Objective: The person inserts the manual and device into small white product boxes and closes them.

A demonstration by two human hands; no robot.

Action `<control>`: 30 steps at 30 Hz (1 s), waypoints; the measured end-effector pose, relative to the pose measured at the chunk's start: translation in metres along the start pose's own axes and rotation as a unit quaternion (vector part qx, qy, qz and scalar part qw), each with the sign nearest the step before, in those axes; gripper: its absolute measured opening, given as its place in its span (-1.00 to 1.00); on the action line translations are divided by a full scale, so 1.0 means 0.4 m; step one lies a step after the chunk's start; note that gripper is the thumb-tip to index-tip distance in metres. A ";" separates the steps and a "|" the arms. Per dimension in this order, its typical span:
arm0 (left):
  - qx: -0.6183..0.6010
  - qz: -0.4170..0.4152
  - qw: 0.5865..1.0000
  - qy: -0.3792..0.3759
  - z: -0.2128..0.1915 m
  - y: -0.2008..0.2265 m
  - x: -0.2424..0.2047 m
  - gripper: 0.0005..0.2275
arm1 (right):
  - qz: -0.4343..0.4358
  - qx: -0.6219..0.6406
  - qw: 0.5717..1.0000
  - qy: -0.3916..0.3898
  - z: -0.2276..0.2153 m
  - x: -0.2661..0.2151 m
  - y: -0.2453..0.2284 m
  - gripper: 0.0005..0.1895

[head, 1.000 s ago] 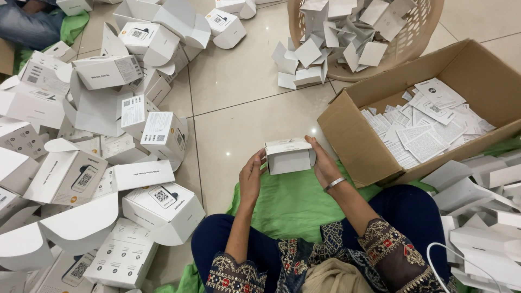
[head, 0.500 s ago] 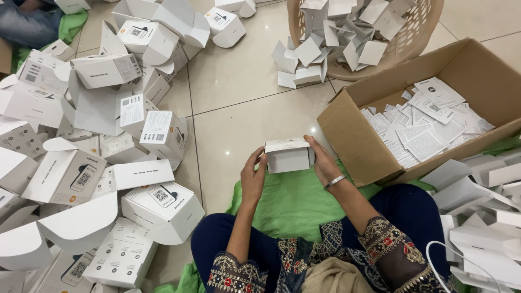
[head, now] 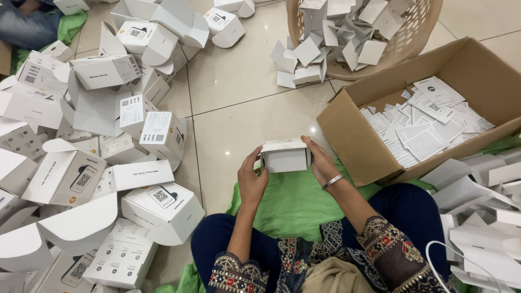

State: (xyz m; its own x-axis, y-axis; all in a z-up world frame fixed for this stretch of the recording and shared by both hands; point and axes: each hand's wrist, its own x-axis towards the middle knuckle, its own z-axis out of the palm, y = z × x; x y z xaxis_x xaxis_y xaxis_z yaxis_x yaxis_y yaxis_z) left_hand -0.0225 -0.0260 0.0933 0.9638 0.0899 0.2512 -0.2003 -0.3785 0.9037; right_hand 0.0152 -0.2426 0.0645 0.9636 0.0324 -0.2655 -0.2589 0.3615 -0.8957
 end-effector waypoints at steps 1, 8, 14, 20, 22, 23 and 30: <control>0.000 0.000 1.000 0.000 -0.001 0.003 0.002 -0.42 | 0.000 0.000 1.000 0.000 0.000 0.001 -0.001 -0.23; -0.022 -0.008 1.000 0.003 0.008 0.005 0.003 -0.44 | -0.004 0.010 1.000 -0.011 -0.024 0.016 0.025 -0.26; 0.007 -0.036 0.999 -0.018 0.019 -0.021 0.004 -0.46 | -0.054 -0.087 0.995 -0.010 -0.033 0.014 0.039 -0.35; -0.075 -0.132 0.986 -0.065 0.047 -0.141 0.006 -0.47 | -0.144 -0.216 0.966 -0.001 -0.083 0.040 0.132 -0.24; -0.116 -0.151 0.979 -0.068 0.048 -0.171 0.017 -0.46 | -0.150 -0.220 0.964 0.002 -0.107 0.054 0.161 -0.18; -0.131 -0.182 0.973 -0.056 0.047 -0.176 0.019 -0.43 | -0.135 -0.216 0.967 -0.008 -0.116 0.050 0.169 -0.15; -0.120 -0.193 0.970 -0.090 0.120 -0.333 -0.014 -0.33 | 0.059 -0.128 0.990 -0.029 -0.172 0.024 0.218 -0.07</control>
State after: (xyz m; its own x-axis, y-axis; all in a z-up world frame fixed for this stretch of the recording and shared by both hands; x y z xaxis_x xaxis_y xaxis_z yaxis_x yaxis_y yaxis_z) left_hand 0.0074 -0.0204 -0.0452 0.9858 0.0113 -0.1678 0.1679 -0.1209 0.9784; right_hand -0.0027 -0.2749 -0.0406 0.9257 0.1168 -0.3597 -0.3717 0.1052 -0.9224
